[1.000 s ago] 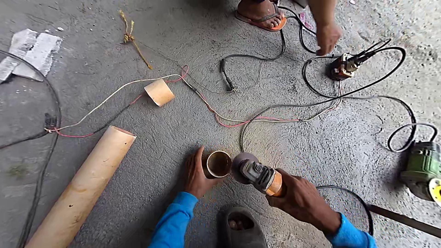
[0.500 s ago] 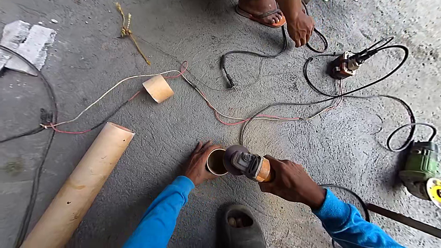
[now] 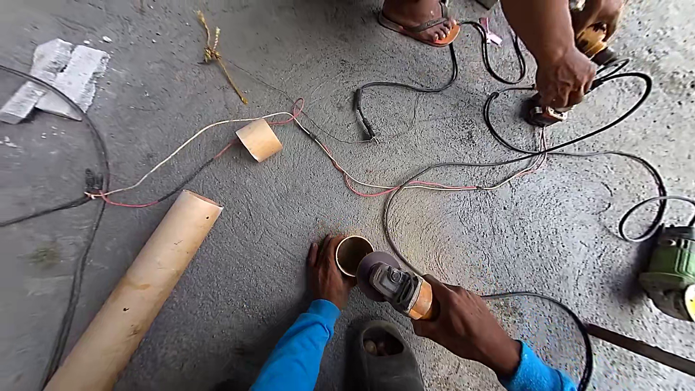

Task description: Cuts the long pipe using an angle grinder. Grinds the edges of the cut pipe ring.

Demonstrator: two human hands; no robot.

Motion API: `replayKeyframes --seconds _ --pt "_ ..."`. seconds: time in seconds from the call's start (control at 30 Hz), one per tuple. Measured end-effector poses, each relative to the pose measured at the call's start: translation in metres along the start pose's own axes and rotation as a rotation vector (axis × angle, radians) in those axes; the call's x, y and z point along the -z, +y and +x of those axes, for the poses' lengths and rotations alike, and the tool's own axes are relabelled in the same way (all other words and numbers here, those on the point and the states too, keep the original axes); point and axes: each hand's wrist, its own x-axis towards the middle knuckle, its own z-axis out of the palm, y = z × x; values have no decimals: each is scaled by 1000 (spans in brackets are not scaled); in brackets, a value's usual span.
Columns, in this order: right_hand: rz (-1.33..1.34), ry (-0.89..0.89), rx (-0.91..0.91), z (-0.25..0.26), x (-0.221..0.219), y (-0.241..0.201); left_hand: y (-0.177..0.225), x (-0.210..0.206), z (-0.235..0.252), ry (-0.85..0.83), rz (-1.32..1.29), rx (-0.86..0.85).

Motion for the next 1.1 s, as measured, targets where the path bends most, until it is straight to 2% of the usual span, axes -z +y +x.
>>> replayKeyframes --seconds 0.17,0.27,0.37,0.47,0.63,0.8,1.1 --pt "25 -16 4 -12 -10 0 24 -9 -10 131 14 149" --pt "74 75 31 -17 -12 9 19 -3 -8 112 -18 112" --pt "78 136 1 -14 1 20 -8 19 2 -48 -20 -21" --pt "49 118 -31 0 18 24 -31 36 26 -249 -5 -208" --pt "31 59 -18 23 30 18 -29 37 64 -483 -96 -348" --pt "25 54 0 24 23 18 -34 26 52 -394 -194 -299" --pt "22 35 9 -1 -1 6 -26 14 27 -233 -35 -214"
